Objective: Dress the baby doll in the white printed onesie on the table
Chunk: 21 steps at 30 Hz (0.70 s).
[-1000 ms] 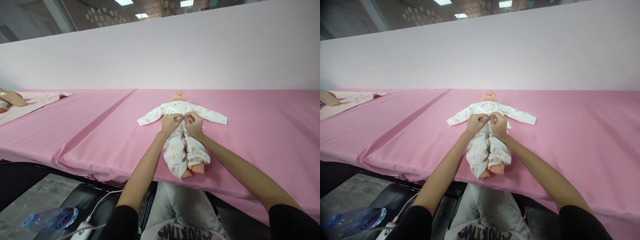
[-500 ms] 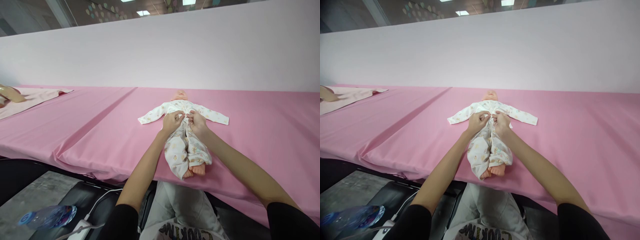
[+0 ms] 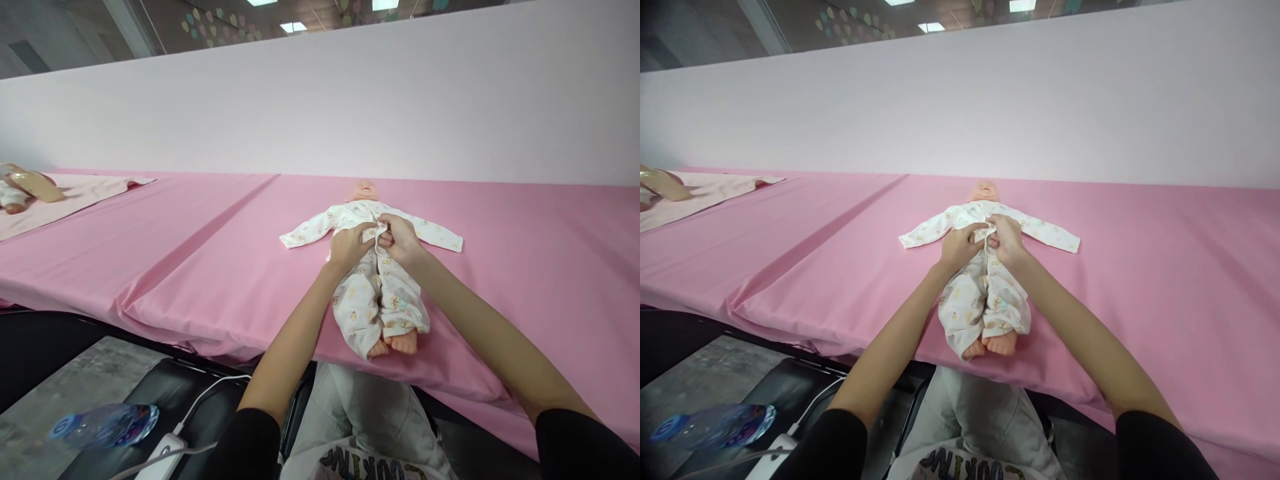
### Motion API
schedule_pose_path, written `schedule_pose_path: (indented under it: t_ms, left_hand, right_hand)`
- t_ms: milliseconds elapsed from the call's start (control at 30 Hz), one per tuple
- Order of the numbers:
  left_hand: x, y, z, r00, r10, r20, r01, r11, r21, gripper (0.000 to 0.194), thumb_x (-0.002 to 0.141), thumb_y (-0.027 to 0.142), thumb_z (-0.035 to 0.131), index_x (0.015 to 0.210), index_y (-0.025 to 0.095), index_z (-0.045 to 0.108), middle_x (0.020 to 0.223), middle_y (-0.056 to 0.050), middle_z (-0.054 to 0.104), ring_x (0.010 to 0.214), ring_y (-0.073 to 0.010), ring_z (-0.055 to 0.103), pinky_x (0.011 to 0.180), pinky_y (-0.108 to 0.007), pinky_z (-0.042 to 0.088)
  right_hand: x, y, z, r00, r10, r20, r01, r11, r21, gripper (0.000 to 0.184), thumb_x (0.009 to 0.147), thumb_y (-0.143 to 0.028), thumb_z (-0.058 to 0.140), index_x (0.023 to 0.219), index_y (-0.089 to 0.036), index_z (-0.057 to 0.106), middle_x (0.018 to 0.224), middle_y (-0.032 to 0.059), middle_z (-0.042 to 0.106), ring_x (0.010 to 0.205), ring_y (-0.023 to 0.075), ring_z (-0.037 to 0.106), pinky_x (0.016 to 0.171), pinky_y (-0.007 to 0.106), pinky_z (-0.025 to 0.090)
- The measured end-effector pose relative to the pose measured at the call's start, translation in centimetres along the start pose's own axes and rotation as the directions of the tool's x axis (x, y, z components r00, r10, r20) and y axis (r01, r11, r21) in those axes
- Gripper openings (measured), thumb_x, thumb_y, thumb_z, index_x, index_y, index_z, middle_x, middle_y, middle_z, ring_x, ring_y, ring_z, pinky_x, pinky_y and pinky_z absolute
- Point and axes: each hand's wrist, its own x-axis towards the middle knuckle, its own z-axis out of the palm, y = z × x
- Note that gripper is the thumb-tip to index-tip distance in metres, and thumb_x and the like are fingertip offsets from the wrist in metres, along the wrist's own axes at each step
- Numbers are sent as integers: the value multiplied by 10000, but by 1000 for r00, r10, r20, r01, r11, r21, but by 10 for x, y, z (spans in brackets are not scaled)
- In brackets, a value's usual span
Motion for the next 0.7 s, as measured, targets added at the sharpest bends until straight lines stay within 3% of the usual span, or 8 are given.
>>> schedule_pose_path:
  t_ms: [100,167,300,400,533,567,633,700]
  left_hand:
    - [-1,3,1,1000,-15,-26,17,996,88,255,808,442,537,954,262,643,622,18,596,645,-168,561,607,-260,319]
    - [-2,4,1,998,-36,-53,41,994,99,266,784,484,557,846,232,618,641,13,605,656,-172,563,624,-267,327]
    - [-1,2,-2,992,-87,-96,91,995,41,170,792,355,544,707,210,525,641,15,583,622,-155,524,566,-260,299]
    - [1,-4,-7,979,-141,-147,136,990,-43,125,782,174,469,660,203,479,634,17,555,626,-140,506,556,-251,301]
    - [3,-11,-10,953,-189,-236,162,978,-130,47,793,232,501,816,208,535,763,8,570,694,-135,521,594,-238,348]
    - [3,-13,-9,955,-188,-231,157,977,-145,120,788,280,534,887,215,551,823,2,577,722,-138,529,603,-239,360]
    - [3,-14,-7,969,-151,-198,117,978,-172,237,765,328,588,980,230,572,896,-5,584,766,-145,542,627,-243,381]
    - [4,-17,-4,982,-85,-170,47,976,-215,211,767,294,596,967,229,611,867,0,599,767,-143,550,657,-246,394]
  right_hand:
    - [7,-1,-9,996,-91,26,95,961,-259,209,626,-106,624,756,-193,484,485,-104,373,340,27,224,317,168,138]
    - [12,1,-15,983,-168,69,181,879,-442,220,597,-129,640,759,-197,507,505,-93,402,359,41,266,344,182,168]
    - [23,2,-26,898,-408,166,389,557,-734,134,600,-186,615,726,-196,571,498,-70,424,442,89,362,448,221,267]
    - [29,-5,-34,814,-553,178,440,385,-811,120,615,-190,575,728,-188,617,491,-57,418,493,112,396,524,249,310]
    - [40,-19,-47,723,-675,149,502,363,-785,234,630,-144,473,743,-174,676,634,-5,546,597,130,470,616,269,373]
    - [43,-22,-50,711,-687,148,504,352,-789,272,626,-128,443,737,-173,687,693,12,576,650,142,497,645,276,387]
    - [46,-26,-56,726,-663,183,485,304,-820,333,596,-92,395,698,-174,701,794,34,609,749,162,524,680,281,402]
    - [47,-29,-60,797,-543,266,455,248,-855,353,560,-63,373,633,-172,701,837,39,627,759,159,526,654,265,399]
